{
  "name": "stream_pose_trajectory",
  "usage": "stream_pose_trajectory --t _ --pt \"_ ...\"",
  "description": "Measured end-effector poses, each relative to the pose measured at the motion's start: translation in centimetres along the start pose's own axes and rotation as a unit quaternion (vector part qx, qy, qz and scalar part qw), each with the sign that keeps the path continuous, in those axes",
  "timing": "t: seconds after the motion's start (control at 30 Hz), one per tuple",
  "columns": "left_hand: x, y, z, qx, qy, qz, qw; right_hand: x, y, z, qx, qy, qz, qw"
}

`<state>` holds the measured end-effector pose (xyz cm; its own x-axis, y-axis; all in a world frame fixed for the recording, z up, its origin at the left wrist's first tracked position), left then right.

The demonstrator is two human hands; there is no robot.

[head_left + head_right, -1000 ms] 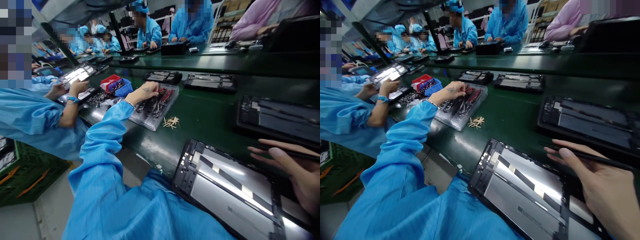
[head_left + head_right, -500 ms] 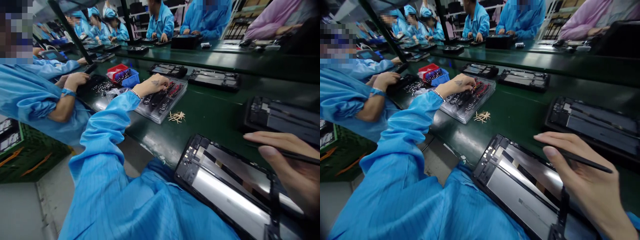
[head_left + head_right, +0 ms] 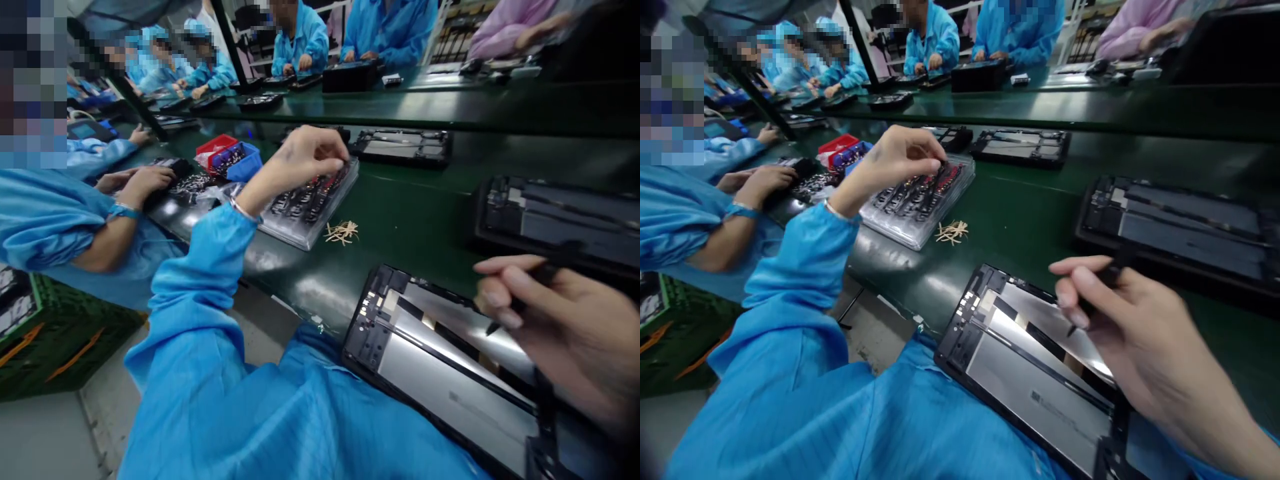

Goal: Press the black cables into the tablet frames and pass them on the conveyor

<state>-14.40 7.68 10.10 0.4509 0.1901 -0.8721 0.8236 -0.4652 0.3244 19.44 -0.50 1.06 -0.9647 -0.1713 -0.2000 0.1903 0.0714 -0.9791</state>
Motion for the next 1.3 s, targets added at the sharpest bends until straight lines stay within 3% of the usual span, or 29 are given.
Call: stream_pose_trajectory --t 0.07,0.1,0.17,0.2,0.27,0.33,0.5,0.57,0.63,0.7,0.87,1.03,1.13,1.23,1.3 --pt "2.0 6.1 1.4 0.129 0.071 -0.02 0.989 1.3 0.3 0.5 0.124 -0.055 -0.128 0.982" --pt "3.3 9.1 2.4 0.22 0.088 -0.042 0.971 2.0 0.2 0.8 0.155 -0.077 -0.18 0.968" --pt "6.0 13.8 4.8 0.42 0.111 -0.106 0.894 2.9 -0.3 1.3 0.172 -0.105 -0.245 0.948" --pt "7.1 15.3 5.8 0.501 0.128 -0.134 0.845 3.1 -0.4 1.5 0.173 -0.104 -0.263 0.943" --pt "8.6 16.7 6.8 0.591 0.171 -0.165 0.771 2.9 -0.4 1.7 0.172 -0.079 -0.271 0.944" --pt "9.4 17.0 6.7 0.608 0.196 -0.166 0.751 2.4 -0.1 1.7 0.166 -0.045 -0.255 0.952" --pt "9.8 16.7 6.0 0.607 0.163 -0.112 0.77 1.4 0.3 1.1 0.106 -0.01 -0.199 0.974" --pt "9.6 16.4 5.4 0.551 0.168 -0.081 0.814 1.1 0.0 0.7 0.056 0.005 -0.146 0.988" --pt "9.4 15.9 4.6 0.454 0.175 -0.083 0.87 0.9 -0.5 0.6 0.008 0.02 -0.075 0.997" --pt "9.5 15.5 3.9 0.378 0.162 -0.116 0.904 0.7 -1.2 0.6 -0.037 0.031 -0.004 0.999" --pt "9.7 16.1 3.9 0.354 0.123 -0.17 0.911 0.5 -2.2 1.0 -0.134 0.063 0.122 0.981" --pt "9.7 16.8 4.7 0.371 0.153 -0.184 0.897 0.8 -2.1 1.4 -0.163 0.036 0.18 0.969" --pt "9.1 14.7 4.3 0.328 0.133 -0.219 0.909 0.8 -2.3 1.7 -0.145 0.036 0.176 0.973" --pt "7.7 10.1 3.8 0.202 0.035 -0.277 0.939 0.3 -2.2 1.6 -0.109 0.062 0.163 0.979" --pt "6.9 6.9 4.0 0.136 -0.039 -0.306 0.942 0.1 -2.1 1.4 -0.092 0.065 0.152 0.982"
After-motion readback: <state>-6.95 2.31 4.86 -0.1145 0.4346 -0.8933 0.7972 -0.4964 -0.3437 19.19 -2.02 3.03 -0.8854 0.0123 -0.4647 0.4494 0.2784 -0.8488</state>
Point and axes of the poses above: each hand's wrist, its own z-axis away from the middle knuckle, its own x-axis out of the palm, y = z × x, the point moved 4 cm from there along -z, towards the middle knuckle
